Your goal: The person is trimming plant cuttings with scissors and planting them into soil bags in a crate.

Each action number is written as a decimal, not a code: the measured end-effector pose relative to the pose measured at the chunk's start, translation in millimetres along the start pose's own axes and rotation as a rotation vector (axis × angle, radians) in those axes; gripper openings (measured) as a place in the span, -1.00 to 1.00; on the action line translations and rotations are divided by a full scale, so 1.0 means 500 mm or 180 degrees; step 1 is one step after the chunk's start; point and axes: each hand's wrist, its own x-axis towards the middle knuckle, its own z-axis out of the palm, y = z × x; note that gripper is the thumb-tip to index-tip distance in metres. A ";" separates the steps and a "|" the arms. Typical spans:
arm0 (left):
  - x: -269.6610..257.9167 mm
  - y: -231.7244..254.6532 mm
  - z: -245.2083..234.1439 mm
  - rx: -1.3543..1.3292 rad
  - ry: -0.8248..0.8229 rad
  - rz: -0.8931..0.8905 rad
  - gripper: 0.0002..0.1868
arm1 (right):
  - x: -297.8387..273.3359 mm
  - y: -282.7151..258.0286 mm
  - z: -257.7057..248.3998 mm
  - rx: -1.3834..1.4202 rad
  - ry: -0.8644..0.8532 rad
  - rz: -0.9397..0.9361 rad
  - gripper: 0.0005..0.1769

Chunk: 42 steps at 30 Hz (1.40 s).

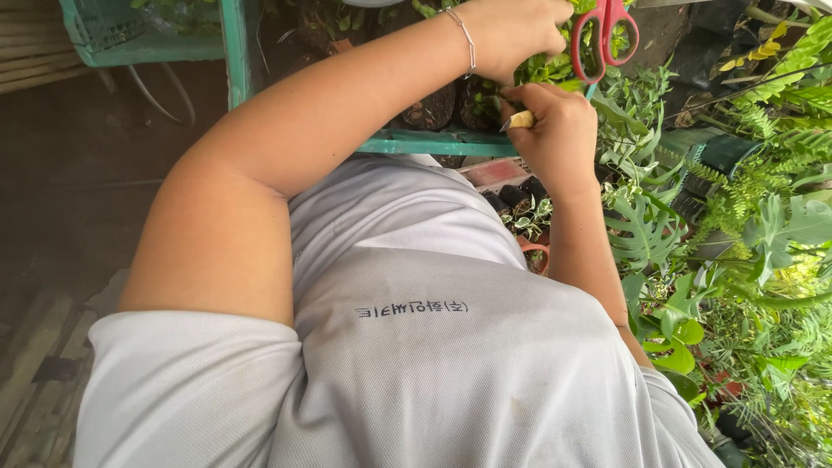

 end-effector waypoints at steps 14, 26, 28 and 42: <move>-0.020 -0.012 -0.009 -0.0523 -0.0216 -0.0221 -0.71 | 0.015 0.006 0.019 -0.0895 -0.0226 -0.1066 -0.76; -0.148 0.110 -0.173 -0.1092 0.0733 -0.0307 -0.74 | 0.034 -0.005 0.029 -0.1212 -0.0382 -0.1183 -0.83; -0.171 0.129 -0.193 -0.0985 0.0885 -0.0284 -0.77 | 0.041 -0.007 0.035 -0.1295 -0.0423 -0.1159 -0.84; -0.266 0.216 -0.249 -0.0296 0.0699 -0.0983 -0.97 | 0.048 0.027 0.071 -0.1848 -0.0765 -0.1032 -0.89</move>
